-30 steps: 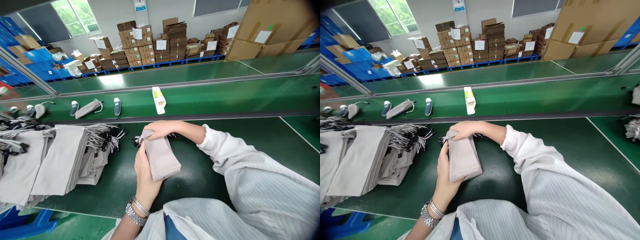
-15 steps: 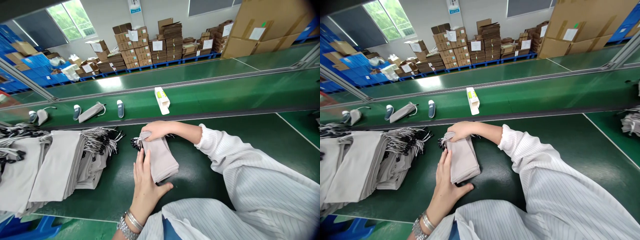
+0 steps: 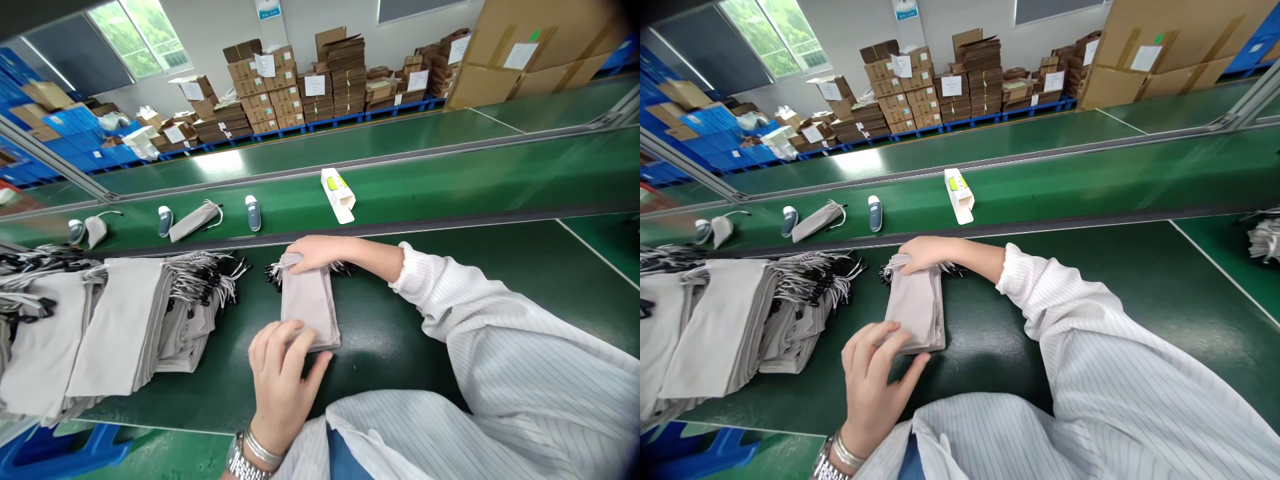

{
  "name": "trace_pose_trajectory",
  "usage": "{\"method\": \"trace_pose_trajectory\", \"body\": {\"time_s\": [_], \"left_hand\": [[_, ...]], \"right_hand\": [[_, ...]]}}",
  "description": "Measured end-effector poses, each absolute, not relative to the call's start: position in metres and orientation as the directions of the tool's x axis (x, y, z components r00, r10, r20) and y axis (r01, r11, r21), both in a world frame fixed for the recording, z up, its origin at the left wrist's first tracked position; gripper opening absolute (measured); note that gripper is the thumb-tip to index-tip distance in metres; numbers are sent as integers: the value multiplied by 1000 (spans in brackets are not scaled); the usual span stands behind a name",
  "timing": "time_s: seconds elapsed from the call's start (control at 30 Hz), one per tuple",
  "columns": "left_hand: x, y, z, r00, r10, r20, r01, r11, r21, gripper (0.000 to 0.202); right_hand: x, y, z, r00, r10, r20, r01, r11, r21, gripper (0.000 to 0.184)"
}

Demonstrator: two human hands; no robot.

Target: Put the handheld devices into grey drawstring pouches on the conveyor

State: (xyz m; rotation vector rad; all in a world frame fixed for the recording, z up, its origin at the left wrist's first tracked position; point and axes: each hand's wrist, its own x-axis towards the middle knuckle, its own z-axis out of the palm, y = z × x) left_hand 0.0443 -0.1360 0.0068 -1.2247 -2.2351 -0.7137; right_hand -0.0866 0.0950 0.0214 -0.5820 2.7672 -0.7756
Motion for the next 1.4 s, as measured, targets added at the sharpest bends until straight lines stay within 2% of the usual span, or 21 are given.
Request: {"method": "trace_pose_trajectory", "body": {"time_s": [0.13,0.23,0.3,0.37,0.43,0.57,0.7,0.9,0.97,1.03,1.1,1.17,1.3,1.4], "left_hand": [[32,-131,10,-592,648,480,800,402,445,16],[26,-125,20,-717,562,414,679,424,600,4],[25,-120,22,-762,513,396,628,434,646,4],[25,-116,19,-748,538,388,637,420,646,4],[27,-114,12,-696,620,362,677,396,620,3],[31,-118,1,-616,745,256,700,370,611,8],[37,-125,5,-622,756,204,672,381,635,8],[23,-122,32,-592,796,129,651,377,659,13],[1,-118,40,-589,776,225,706,359,610,9],[-26,-115,42,-611,685,396,772,406,489,11],[-52,-112,37,-593,626,507,805,459,376,14],[-71,-111,29,-562,621,546,825,465,320,14],[-82,-113,16,-493,637,592,863,442,243,11],[-80,-115,14,-422,638,645,886,440,144,14]], "right_hand": [[-87,97,23,-894,-438,-97,-306,753,-583,32],[-86,99,25,-890,-439,-120,-279,734,-619,33],[-86,100,26,-887,-441,-136,-262,723,-639,35],[-86,100,26,-885,-442,-147,-252,719,-648,37],[-87,100,25,-884,-446,-141,-265,726,-635,39],[-87,99,24,-871,-478,-114,-317,724,-612,49],[-84,95,25,-874,-469,-126,-279,697,-660,61],[-79,89,26,-891,-442,-102,-268,695,-668,58],[-79,91,25,-884,-455,-109,-257,667,-699,56],[-82,96,24,-871,-480,-103,-240,600,-763,56],[-87,104,22,-879,-469,-90,-200,532,-822,56],[-96,112,18,-925,-368,-89,-137,545,-827,52],[-130,125,12,-998,-47,-32,-9,684,-730,34],[-169,126,6,-991,133,6,98,762,-640,37]]}}
